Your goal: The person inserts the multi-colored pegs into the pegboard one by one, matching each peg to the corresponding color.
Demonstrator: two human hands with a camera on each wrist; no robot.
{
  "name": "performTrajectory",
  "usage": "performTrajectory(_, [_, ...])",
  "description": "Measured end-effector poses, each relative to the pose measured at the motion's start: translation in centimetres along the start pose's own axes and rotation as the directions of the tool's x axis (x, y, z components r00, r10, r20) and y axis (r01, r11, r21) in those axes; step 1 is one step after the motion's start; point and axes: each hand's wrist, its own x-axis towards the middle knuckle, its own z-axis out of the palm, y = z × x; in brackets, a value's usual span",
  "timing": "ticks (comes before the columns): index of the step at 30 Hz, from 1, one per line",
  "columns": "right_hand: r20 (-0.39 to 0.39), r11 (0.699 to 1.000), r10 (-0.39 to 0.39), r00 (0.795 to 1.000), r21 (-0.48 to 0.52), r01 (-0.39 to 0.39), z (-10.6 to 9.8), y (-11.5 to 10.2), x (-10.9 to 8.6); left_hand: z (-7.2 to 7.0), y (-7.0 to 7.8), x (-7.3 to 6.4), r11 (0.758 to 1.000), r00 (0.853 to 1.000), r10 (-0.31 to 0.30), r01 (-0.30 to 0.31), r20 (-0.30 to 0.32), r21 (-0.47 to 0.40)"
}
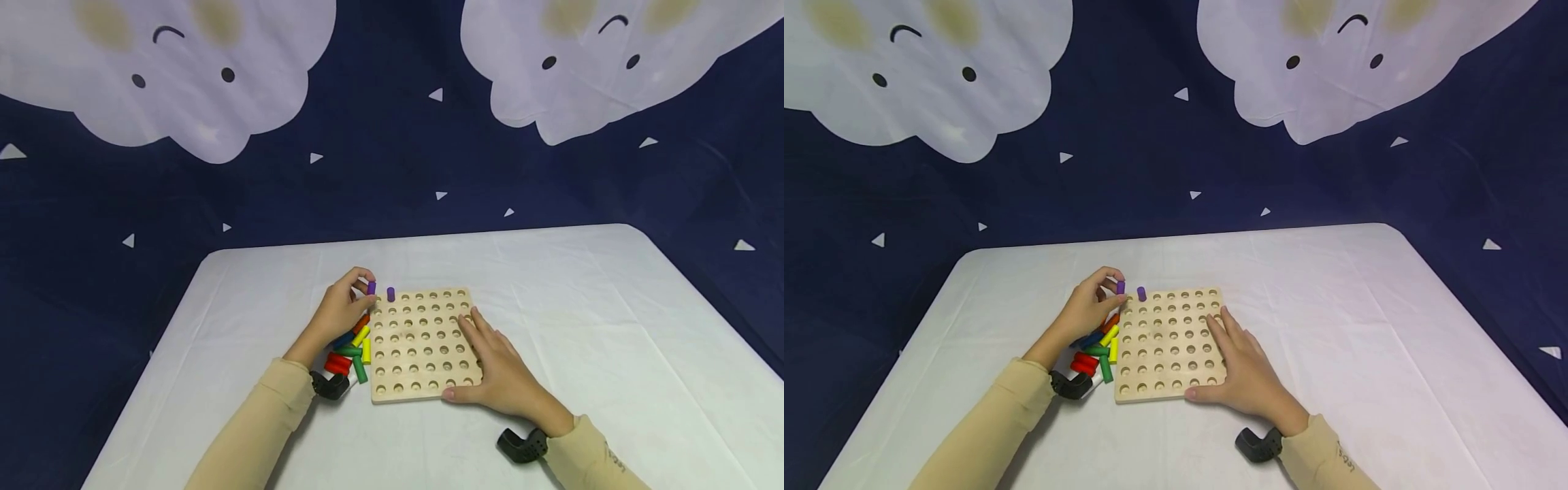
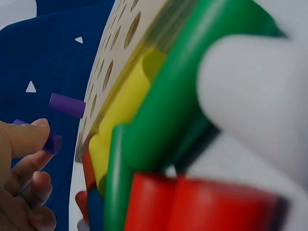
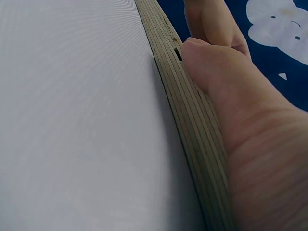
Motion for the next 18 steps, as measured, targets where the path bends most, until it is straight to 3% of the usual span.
performTrajectory(13, [0.005, 1.0, 0.003, 1.0, 0.005, -0.003, 0.05, 0.04, -0.05, 0.87, 0.06, 0.73, 0.994, 0.999, -0.052, 0.053, -0.014, 0.093])
performTrajectory(18, [0.006, 1.0, 0.008, 1.0, 0.006, -0.008, 0.01, 0.06, -0.05, 1.06, 0.0, 0.85, 0.99, 0.999, -0.035, 0.04, -0.039, 0.133])
